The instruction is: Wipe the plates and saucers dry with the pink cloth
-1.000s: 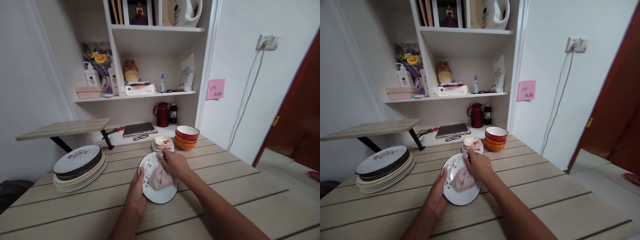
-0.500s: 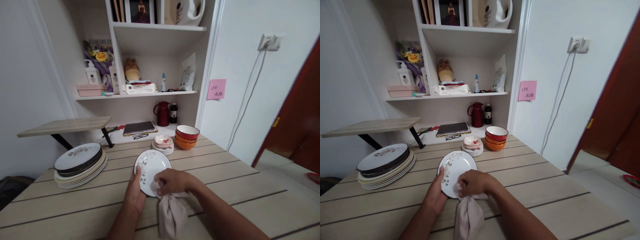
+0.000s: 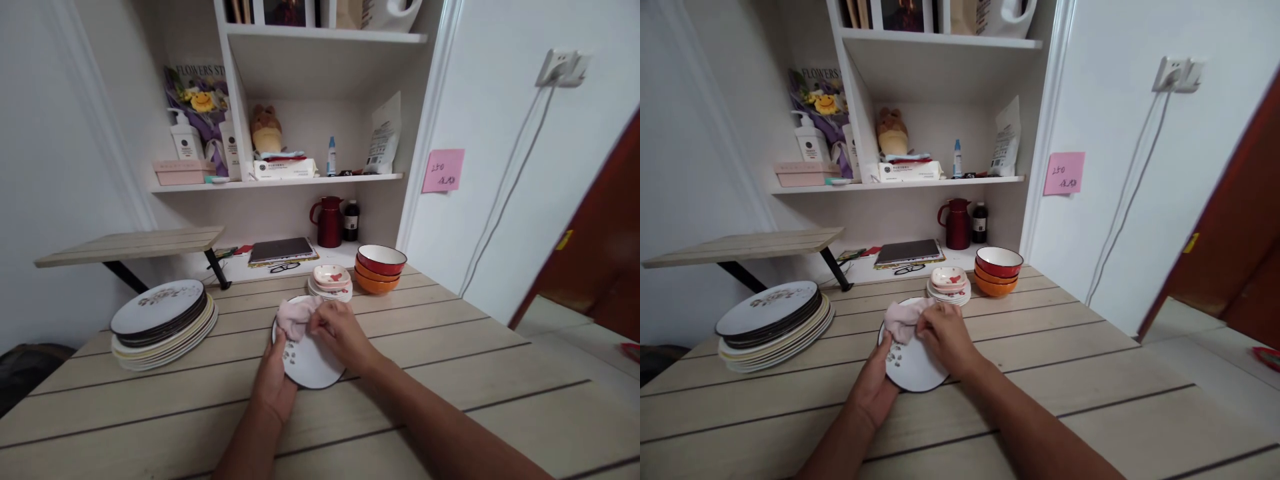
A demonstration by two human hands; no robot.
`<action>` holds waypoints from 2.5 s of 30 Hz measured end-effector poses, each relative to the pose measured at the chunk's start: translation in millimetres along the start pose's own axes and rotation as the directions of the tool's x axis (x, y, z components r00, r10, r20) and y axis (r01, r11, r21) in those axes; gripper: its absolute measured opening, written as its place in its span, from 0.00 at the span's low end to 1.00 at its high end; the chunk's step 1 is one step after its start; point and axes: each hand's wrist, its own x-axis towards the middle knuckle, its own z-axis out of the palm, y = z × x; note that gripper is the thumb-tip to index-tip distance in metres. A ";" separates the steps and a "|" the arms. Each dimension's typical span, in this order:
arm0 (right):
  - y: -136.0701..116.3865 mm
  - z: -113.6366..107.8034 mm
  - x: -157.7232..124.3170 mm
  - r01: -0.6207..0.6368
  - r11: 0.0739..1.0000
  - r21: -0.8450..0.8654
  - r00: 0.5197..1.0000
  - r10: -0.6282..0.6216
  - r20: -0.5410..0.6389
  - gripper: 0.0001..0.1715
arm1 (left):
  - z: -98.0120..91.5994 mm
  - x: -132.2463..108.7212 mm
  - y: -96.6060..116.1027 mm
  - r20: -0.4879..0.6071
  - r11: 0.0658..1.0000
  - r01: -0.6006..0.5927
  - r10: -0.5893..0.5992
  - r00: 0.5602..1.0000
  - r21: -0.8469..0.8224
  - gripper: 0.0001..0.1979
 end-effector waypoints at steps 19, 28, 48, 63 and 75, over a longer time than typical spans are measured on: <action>9.3 -2.4 -6.6 -0.153 0.980 0.130 0.970 0.124 0.210 0.57 | -0.1 1.1 1.1 0.019 0.998 0.048 -0.047 0.999 -0.044 0.21; 15.8 3.8 -4.7 -0.138 0.985 -0.107 0.973 0.155 0.170 0.21 | -1.1 2.3 -0.3 -0.005 0.998 0.021 -0.021 1.000 -0.061 0.22; 9.5 13.6 10.6 -0.330 0.913 -0.238 0.943 0.312 -0.113 0.13 | -0.5 0.8 -3.8 0.090 0.999 0.043 -0.044 0.995 0.010 0.24; -29.3 22.9 -1.4 0.148 0.966 0.212 0.967 -0.186 0.175 0.10 | -0.9 -8.2 2.4 0.195 0.988 0.132 -0.115 0.974 -0.076 0.34; 7.9 -33.2 -8.4 -0.054 0.995 -0.081 0.851 0.088 0.518 0.17 | -9.9 9.4 1.8 0.200 0.985 0.157 -0.139 0.970 -0.077 0.36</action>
